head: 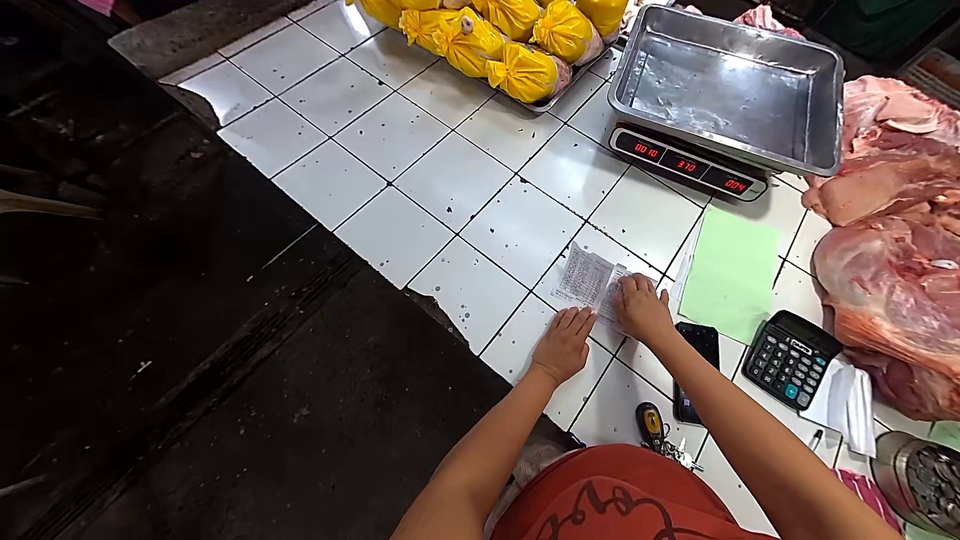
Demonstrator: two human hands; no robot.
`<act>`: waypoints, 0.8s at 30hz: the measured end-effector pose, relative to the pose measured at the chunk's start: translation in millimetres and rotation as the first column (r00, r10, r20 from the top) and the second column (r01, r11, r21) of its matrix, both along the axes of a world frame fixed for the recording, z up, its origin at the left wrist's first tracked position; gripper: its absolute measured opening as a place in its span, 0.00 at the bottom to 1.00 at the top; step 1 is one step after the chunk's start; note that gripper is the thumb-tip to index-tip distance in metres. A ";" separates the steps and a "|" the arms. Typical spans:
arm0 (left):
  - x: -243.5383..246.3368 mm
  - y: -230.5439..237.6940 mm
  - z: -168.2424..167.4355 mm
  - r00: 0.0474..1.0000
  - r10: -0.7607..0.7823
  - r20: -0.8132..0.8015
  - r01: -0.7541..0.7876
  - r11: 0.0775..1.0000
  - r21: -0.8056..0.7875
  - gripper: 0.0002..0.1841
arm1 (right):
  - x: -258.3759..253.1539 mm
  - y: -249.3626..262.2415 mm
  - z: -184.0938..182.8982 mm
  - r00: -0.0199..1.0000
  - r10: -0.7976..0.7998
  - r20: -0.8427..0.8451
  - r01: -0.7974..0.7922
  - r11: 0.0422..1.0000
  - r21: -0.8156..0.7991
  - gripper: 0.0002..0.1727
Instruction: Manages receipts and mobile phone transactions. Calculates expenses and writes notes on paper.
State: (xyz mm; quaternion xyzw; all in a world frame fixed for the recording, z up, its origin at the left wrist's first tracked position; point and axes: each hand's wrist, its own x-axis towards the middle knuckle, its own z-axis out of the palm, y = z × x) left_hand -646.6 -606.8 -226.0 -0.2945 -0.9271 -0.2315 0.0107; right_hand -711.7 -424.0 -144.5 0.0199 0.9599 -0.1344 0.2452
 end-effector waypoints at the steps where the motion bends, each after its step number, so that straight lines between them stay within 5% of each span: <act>1: -0.3 0.1 -1.1 1.000 -0.002 -0.012 0.002 1.000 -0.001 0.28 | 3.1 1.0 -1.0 0.997 0.025 -0.070 -0.027 0.999 -0.030 0.24; 7: 2.1 1.0 2.6 0.999 0.021 0.033 -0.022 1.000 0.014 0.22 | 29.9 8.8 -31.9 0.732 0.379 -0.566 -0.580 0.783 -0.225 0.15; 12: -0.2 0.8 -2.8 1.000 0.004 -0.008 -0.004 1.000 0.027 0.25 | 22.8 -6.9 -32.6 0.912 0.250 -0.325 -0.271 0.962 -0.022 0.28; 16: -0.2 0.8 -2.3 1.000 0.002 -0.024 -0.001 1.000 0.016 0.27 | 4.3 -1.8 -23.9 0.999 0.034 0.009 -0.034 0.999 0.006 0.34; 21: -11.7 14.7 6.3 0.997 0.069 -0.040 -0.065 0.995 0.079 0.20 | 1.2 0.7 -17.9 0.998 0.011 0.066 -0.010 1.000 -0.017 0.35; 24: -22.5 30.1 21.6 0.988 0.148 0.037 -0.149 0.989 0.007 0.25 | -2.0 0.5 -14.7 0.994 0.012 0.106 -0.008 1.000 -0.030 0.34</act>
